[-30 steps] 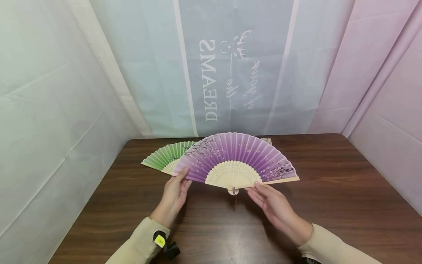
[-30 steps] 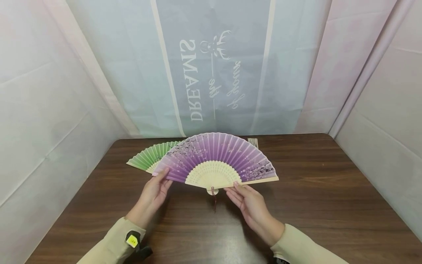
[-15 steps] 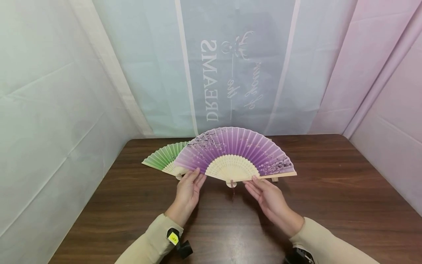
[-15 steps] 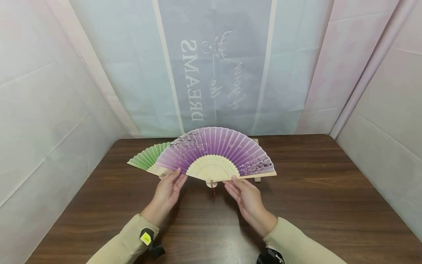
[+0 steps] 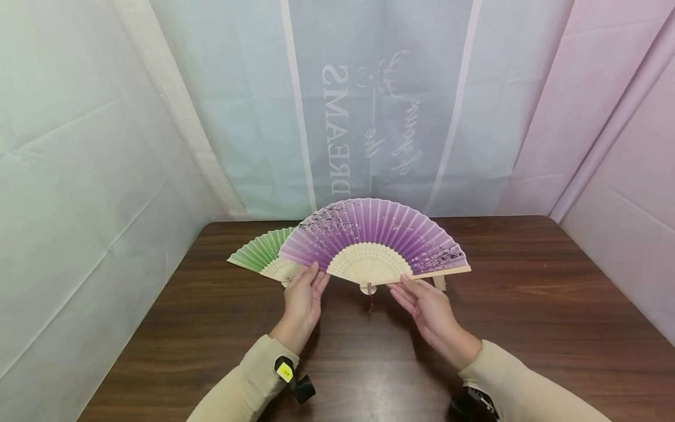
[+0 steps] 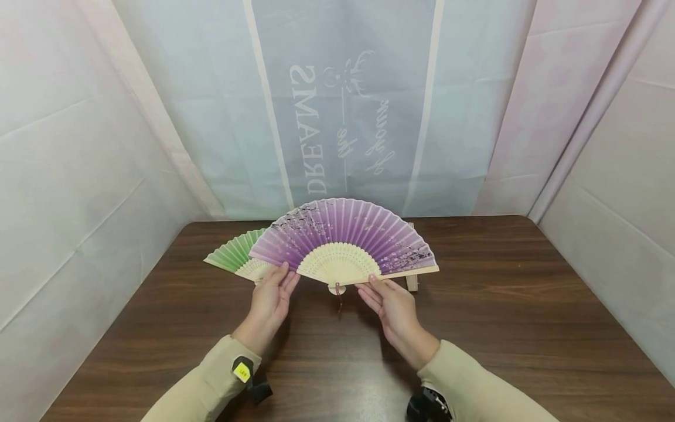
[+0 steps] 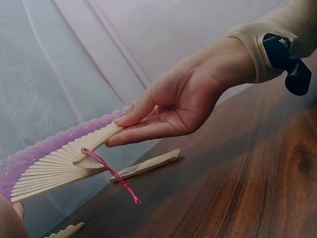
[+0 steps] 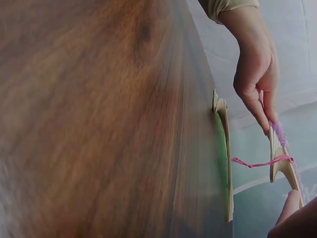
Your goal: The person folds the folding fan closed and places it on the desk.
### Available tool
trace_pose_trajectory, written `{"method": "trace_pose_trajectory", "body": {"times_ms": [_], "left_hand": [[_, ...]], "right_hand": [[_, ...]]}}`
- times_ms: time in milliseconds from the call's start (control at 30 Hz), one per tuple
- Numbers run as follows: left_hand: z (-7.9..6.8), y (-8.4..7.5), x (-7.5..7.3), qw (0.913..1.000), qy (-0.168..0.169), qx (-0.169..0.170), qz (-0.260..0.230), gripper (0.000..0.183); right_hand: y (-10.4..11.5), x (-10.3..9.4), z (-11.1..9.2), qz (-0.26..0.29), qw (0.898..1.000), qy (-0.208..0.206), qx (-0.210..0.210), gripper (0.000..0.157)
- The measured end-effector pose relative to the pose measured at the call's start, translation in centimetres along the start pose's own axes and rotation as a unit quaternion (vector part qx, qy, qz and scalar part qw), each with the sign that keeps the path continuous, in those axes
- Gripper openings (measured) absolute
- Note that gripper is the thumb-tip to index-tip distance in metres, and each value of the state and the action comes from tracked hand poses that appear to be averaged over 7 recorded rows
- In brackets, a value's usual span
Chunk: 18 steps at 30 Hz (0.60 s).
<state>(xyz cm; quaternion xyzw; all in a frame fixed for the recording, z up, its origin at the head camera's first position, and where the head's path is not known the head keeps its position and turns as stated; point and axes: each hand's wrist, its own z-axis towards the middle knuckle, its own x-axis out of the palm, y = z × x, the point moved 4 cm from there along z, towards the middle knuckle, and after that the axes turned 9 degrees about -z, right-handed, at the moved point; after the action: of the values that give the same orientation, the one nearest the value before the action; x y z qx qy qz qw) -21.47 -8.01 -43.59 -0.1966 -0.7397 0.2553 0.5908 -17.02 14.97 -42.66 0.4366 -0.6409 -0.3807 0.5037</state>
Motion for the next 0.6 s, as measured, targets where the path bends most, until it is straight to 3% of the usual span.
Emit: {"method": "trace_pose_trajectory", "body": {"times_ms": [433, 600], "left_hand": [[0.54, -0.24, 0.17, 1.0000, -0.003, -0.001, -0.002, 0.039], [0.63, -0.34, 0.08, 0.9999, -0.005, -0.003, -0.009, 0.008]], "right_hand": [[0.61, -0.03, 0.63, -0.033, 0.998, 0.044, -0.023, 0.009], [0.92, -0.03, 0.75, -0.041, 0.998, 0.044, -0.001, 0.009]]}}
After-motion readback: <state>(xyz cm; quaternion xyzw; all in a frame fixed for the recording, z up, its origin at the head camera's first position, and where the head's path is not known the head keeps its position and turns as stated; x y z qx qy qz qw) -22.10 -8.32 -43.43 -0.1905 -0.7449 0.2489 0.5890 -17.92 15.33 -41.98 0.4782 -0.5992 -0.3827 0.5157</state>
